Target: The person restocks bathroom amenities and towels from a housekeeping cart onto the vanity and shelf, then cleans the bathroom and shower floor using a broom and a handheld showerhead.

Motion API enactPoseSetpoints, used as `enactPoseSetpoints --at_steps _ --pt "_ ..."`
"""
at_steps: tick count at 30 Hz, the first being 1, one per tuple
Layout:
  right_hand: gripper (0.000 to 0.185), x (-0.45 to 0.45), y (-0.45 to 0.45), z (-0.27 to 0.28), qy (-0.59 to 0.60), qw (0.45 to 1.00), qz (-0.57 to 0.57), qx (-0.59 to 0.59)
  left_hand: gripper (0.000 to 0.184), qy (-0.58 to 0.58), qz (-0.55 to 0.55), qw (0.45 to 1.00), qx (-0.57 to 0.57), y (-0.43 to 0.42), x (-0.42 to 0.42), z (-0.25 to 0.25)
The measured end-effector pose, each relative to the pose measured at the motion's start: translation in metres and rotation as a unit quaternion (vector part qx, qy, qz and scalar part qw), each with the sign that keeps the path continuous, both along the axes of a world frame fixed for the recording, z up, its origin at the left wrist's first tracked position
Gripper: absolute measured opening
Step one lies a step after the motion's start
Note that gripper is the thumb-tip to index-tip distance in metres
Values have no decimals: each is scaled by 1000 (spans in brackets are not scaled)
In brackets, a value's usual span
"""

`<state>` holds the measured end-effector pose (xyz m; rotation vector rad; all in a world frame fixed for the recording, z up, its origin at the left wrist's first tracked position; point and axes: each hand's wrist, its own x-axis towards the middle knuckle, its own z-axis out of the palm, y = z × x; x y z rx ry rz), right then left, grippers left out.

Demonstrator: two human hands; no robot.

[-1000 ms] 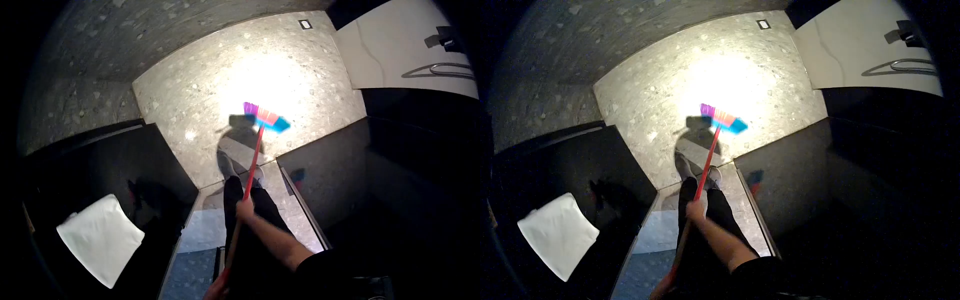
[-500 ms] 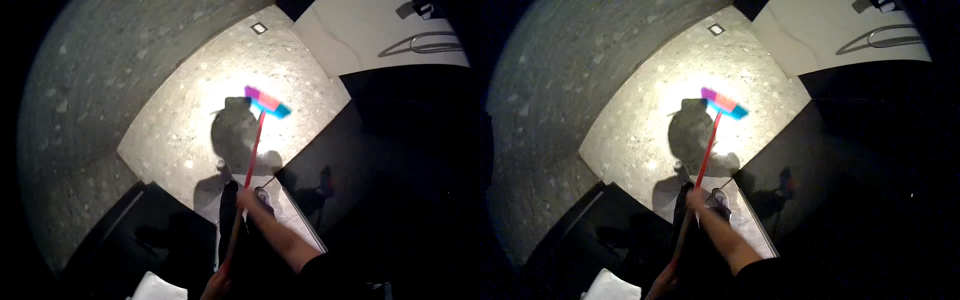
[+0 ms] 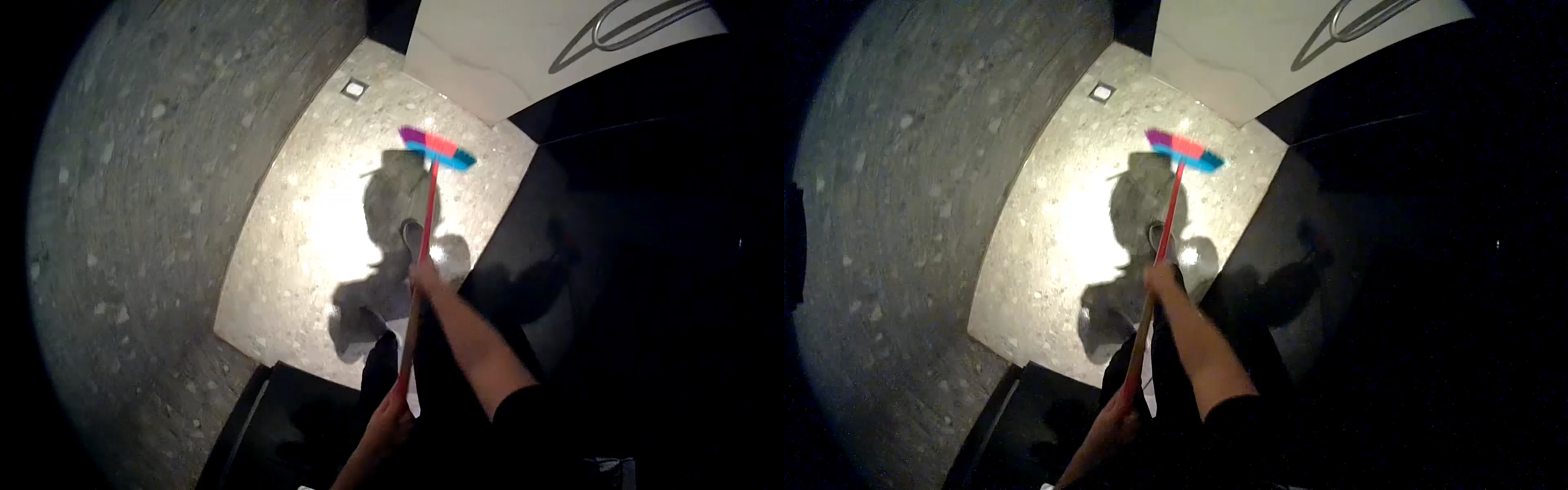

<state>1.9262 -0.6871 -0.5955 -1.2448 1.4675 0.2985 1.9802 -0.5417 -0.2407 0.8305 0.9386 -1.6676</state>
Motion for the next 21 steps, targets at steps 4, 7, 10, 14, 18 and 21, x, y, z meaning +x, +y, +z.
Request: enactPoseSetpoints --at_steps 4,7,10,14,18,21 --pt "9 7 91 41 188 980 65 -19 45 30 -6 995 90 -2 35 28" --pt "12 74 -57 33 19 999 12 45 45 56 3 992 111 -62 55 9" --pt "16 131 -205 50 73 997 23 22 46 67 19 993 96 -140 74 -7" --pt "28 50 -105 49 20 996 -25 81 48 44 -14 990 131 -146 77 34" --pt "14 12 -48 67 236 945 -29 226 51 7 -60 985 161 -141 87 79" --pt "12 78 -177 101 36 946 -251 201 54 -59 -104 988 97 -175 130 84"
